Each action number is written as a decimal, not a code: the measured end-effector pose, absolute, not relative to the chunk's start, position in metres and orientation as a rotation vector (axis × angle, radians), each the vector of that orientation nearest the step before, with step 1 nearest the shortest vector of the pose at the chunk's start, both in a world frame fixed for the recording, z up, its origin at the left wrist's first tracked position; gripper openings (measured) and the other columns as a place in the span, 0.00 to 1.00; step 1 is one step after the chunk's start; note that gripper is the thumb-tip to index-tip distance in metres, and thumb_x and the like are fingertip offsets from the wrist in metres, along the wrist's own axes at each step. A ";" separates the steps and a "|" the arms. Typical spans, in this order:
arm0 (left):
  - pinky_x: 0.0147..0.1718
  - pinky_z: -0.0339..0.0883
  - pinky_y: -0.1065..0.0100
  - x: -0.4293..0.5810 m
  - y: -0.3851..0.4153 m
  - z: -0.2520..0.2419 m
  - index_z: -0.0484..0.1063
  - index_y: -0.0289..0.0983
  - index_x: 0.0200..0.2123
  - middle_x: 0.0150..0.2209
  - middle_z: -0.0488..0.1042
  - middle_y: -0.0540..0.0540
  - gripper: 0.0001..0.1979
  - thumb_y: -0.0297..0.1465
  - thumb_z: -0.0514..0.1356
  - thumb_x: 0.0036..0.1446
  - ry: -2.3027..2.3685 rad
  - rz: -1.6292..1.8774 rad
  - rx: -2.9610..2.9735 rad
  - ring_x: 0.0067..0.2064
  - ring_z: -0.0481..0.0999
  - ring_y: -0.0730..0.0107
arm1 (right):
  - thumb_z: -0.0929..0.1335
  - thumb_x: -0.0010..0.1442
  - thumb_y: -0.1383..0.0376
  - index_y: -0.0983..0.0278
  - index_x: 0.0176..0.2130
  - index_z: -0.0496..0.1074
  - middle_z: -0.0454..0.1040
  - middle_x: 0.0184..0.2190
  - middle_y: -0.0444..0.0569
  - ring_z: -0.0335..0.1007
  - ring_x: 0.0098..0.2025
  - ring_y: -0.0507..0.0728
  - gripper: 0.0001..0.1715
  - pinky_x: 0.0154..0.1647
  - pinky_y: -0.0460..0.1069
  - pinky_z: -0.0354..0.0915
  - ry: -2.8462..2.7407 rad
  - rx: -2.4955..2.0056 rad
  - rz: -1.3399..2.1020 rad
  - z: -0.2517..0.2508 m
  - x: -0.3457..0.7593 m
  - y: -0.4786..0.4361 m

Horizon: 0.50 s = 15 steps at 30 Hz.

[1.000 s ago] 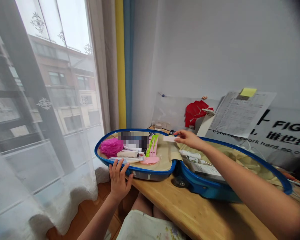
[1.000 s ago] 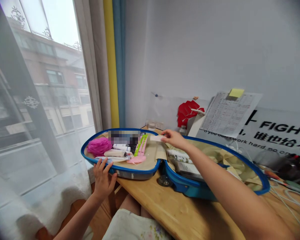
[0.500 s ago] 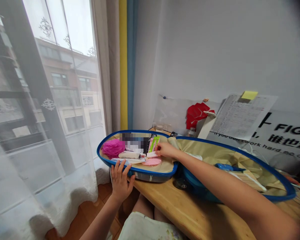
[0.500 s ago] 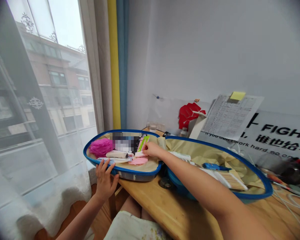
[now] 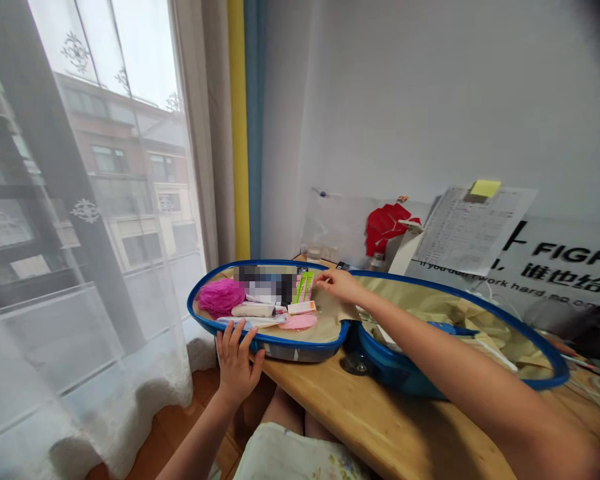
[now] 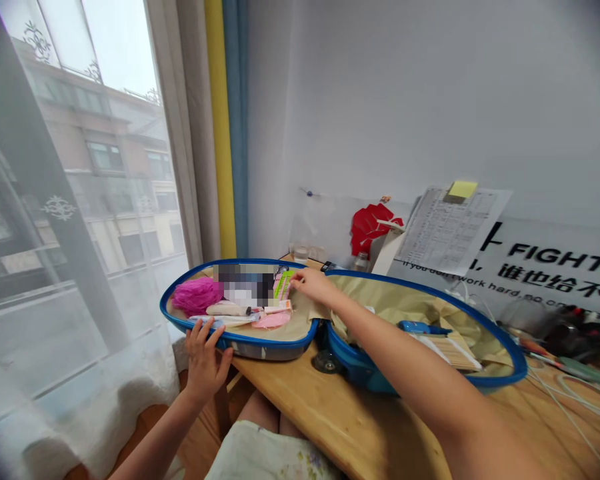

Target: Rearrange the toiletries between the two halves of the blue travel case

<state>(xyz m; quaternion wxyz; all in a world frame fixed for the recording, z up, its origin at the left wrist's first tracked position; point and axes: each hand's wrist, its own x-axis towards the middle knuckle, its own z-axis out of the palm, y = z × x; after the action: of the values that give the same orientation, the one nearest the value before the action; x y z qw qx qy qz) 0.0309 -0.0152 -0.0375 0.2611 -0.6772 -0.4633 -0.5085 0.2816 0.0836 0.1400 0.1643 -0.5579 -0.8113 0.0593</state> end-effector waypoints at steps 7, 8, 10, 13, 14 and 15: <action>0.62 0.41 0.45 0.031 -0.015 -0.037 0.56 0.39 0.60 0.62 0.57 0.36 0.26 0.30 0.54 0.59 -1.249 -1.404 -1.843 0.67 0.47 0.51 | 0.60 0.57 0.63 0.63 0.43 0.72 0.76 0.29 0.45 0.71 0.31 0.52 0.18 0.35 0.45 0.64 -2.259 -1.637 0.295 0.177 0.367 0.058; 0.62 0.41 0.45 0.031 -0.015 -0.037 0.55 0.39 0.60 0.62 0.57 0.36 0.26 0.30 0.54 0.59 -1.249 -1.404 -1.846 0.67 0.47 0.51 | 0.60 0.57 0.64 0.63 0.44 0.72 0.76 0.30 0.46 0.71 0.33 0.52 0.18 0.37 0.46 0.64 -2.288 -1.667 0.336 0.176 0.381 0.054; 0.62 0.41 0.45 0.031 -0.015 -0.038 0.55 0.39 0.61 0.62 0.57 0.36 0.26 0.30 0.55 0.59 -1.254 -1.412 -1.846 0.66 0.47 0.51 | 0.61 0.54 0.65 0.63 0.44 0.72 0.77 0.36 0.48 0.72 0.38 0.54 0.19 0.41 0.47 0.65 -2.389 -1.760 0.389 0.171 0.409 0.044; 0.62 0.41 0.44 0.031 -0.015 -0.038 0.55 0.40 0.61 0.62 0.57 0.37 0.27 0.30 0.55 0.58 -1.263 -1.426 -1.846 0.66 0.47 0.51 | 0.63 0.48 0.70 0.63 0.45 0.73 0.75 0.46 0.52 0.71 0.47 0.58 0.23 0.48 0.49 0.63 -2.514 -1.918 0.372 0.154 0.444 0.029; 0.62 0.40 0.44 0.031 -0.015 -0.038 0.54 0.40 0.61 0.62 0.57 0.37 0.27 0.30 0.55 0.58 -1.259 -1.430 -1.844 0.66 0.47 0.51 | 0.64 0.45 0.72 0.63 0.46 0.73 0.74 0.49 0.53 0.69 0.50 0.59 0.27 0.51 0.50 0.62 -2.532 -1.985 0.347 0.147 0.453 0.025; 0.62 0.40 0.44 0.030 -0.015 -0.038 0.54 0.40 0.61 0.62 0.57 0.37 0.28 0.30 0.55 0.58 -1.254 -1.433 -1.843 0.66 0.47 0.51 | 0.64 0.42 0.74 0.63 0.48 0.73 0.72 0.51 0.53 0.68 0.52 0.60 0.31 0.52 0.50 0.61 -2.541 -2.048 0.322 0.140 0.460 0.021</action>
<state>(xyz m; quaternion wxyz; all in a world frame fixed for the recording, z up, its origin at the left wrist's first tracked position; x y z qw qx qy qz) 0.0304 -0.0152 -0.0378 0.2435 -0.6745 -0.4590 -0.5246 0.4601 0.0206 0.1399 -0.0690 -0.6231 -0.7729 0.0980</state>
